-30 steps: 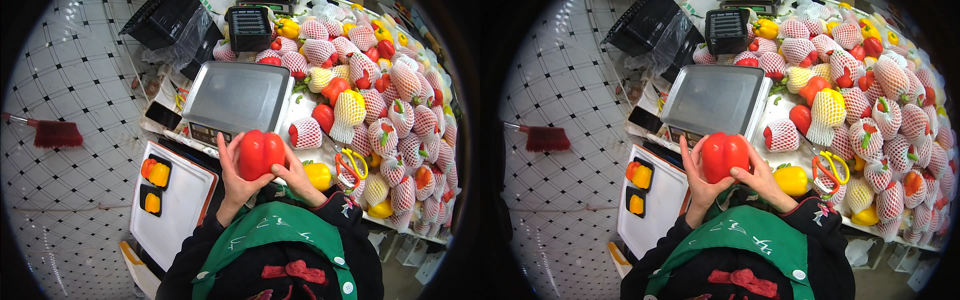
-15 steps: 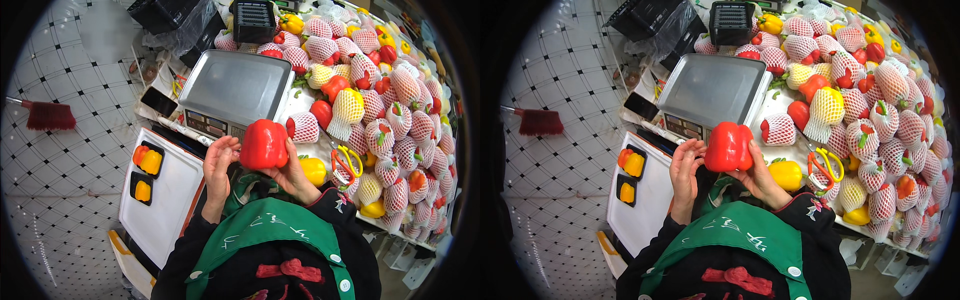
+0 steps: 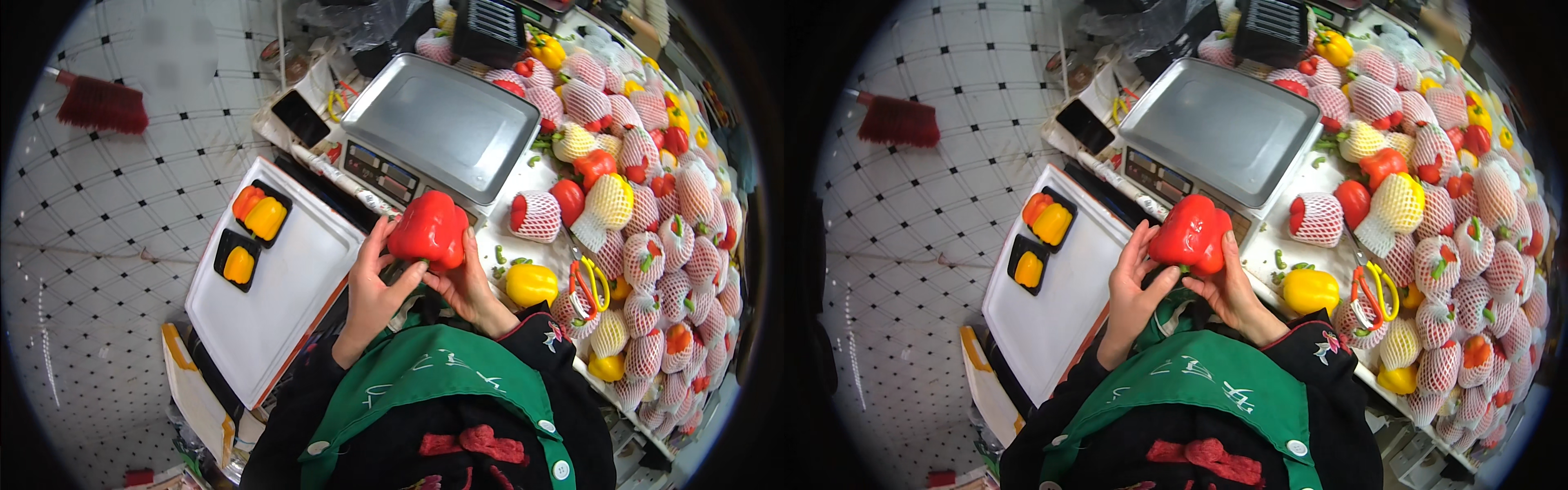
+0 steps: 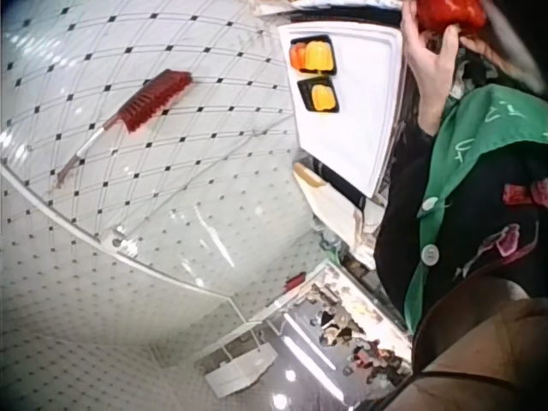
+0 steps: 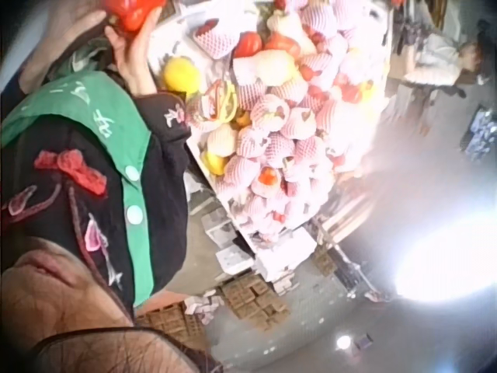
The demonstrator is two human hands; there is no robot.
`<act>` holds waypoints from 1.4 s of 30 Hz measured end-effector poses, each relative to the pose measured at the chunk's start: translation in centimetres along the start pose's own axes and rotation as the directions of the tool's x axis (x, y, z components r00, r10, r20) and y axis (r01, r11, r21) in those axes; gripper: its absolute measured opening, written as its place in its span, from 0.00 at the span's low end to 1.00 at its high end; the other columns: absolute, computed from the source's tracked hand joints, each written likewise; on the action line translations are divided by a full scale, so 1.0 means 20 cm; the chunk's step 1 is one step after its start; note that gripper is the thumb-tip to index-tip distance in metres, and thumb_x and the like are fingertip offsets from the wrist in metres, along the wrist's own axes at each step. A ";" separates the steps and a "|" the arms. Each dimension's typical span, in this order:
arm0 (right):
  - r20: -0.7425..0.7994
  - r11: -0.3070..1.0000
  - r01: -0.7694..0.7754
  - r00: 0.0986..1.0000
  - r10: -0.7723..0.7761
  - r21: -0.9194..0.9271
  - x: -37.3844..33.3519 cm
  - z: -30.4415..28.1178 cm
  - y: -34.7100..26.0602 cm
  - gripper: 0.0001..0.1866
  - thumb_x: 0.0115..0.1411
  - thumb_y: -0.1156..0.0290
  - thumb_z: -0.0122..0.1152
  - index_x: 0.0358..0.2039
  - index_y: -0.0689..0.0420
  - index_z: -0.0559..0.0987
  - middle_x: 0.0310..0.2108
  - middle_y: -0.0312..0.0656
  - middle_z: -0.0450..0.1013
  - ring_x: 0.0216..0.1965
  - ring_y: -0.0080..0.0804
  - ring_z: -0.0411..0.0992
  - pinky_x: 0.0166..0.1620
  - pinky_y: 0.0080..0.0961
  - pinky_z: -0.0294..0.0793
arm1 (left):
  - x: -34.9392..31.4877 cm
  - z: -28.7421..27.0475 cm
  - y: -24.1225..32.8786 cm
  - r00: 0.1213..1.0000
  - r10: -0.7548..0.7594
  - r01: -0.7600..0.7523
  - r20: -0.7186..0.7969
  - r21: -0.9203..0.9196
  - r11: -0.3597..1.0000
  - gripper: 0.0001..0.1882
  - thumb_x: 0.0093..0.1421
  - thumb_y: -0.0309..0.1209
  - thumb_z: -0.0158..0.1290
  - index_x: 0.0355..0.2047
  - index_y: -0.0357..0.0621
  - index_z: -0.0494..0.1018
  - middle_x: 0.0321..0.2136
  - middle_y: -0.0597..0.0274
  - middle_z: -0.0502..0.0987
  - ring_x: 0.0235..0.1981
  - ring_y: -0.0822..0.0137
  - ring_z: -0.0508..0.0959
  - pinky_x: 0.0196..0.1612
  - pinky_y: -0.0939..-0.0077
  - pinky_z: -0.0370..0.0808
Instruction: The person removes red and yellow bell peppers from foam netting, trims the stems with scissors, weighs them on a digital scale, and places them into black plastic trays. The person repeats this process for multiple peppers, arranging them in trays on a white surface.
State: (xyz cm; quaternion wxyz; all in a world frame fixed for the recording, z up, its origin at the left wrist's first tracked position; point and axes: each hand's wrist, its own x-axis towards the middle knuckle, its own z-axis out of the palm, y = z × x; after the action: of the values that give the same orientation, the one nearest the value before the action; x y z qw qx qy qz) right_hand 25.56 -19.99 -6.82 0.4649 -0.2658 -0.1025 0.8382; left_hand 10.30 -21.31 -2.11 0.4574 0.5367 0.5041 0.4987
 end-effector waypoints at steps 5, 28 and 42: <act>0.147 0.997 0.004 0.989 -0.015 0.074 0.08 0.04 0.14 0.36 0.64 0.37 0.36 0.63 0.50 0.56 0.58 0.42 0.62 0.54 0.35 0.68 0.50 0.34 0.74 | -0.05 -0.06 0.00 0.983 0.165 -0.136 -0.079 0.286 0.949 0.47 0.49 0.24 0.64 0.64 0.30 0.49 0.58 0.43 0.60 0.58 0.57 0.66 0.58 0.61 0.68; 0.296 0.603 0.409 0.913 -0.282 -0.685 0.25 0.28 0.25 0.63 0.44 0.58 0.75 0.69 0.56 0.40 0.64 0.53 0.53 0.63 0.40 0.56 0.64 0.36 0.56 | -0.04 -0.39 -0.10 0.859 0.502 -0.311 -0.106 0.669 0.675 0.53 0.33 0.28 0.69 0.61 0.30 0.55 0.51 0.45 0.70 0.50 0.51 0.73 0.50 0.64 0.74; 0.080 0.675 0.360 0.909 -0.409 -0.644 0.29 0.16 0.20 0.23 0.71 0.54 0.37 0.46 0.61 0.73 0.39 0.36 0.72 0.40 0.22 0.67 0.46 0.18 0.65 | -0.01 -0.31 -0.07 0.852 0.523 -0.402 0.002 0.643 0.652 0.47 0.38 0.29 0.67 0.58 0.28 0.58 0.51 0.45 0.68 0.51 0.47 0.71 0.52 0.61 0.73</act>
State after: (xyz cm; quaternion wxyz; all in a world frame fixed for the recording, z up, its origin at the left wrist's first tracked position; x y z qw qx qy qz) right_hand 18.33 -17.07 -7.88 0.5135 -0.4109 -0.4216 0.6242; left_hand 3.91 -21.54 -3.00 0.0631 0.7190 0.5249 0.4512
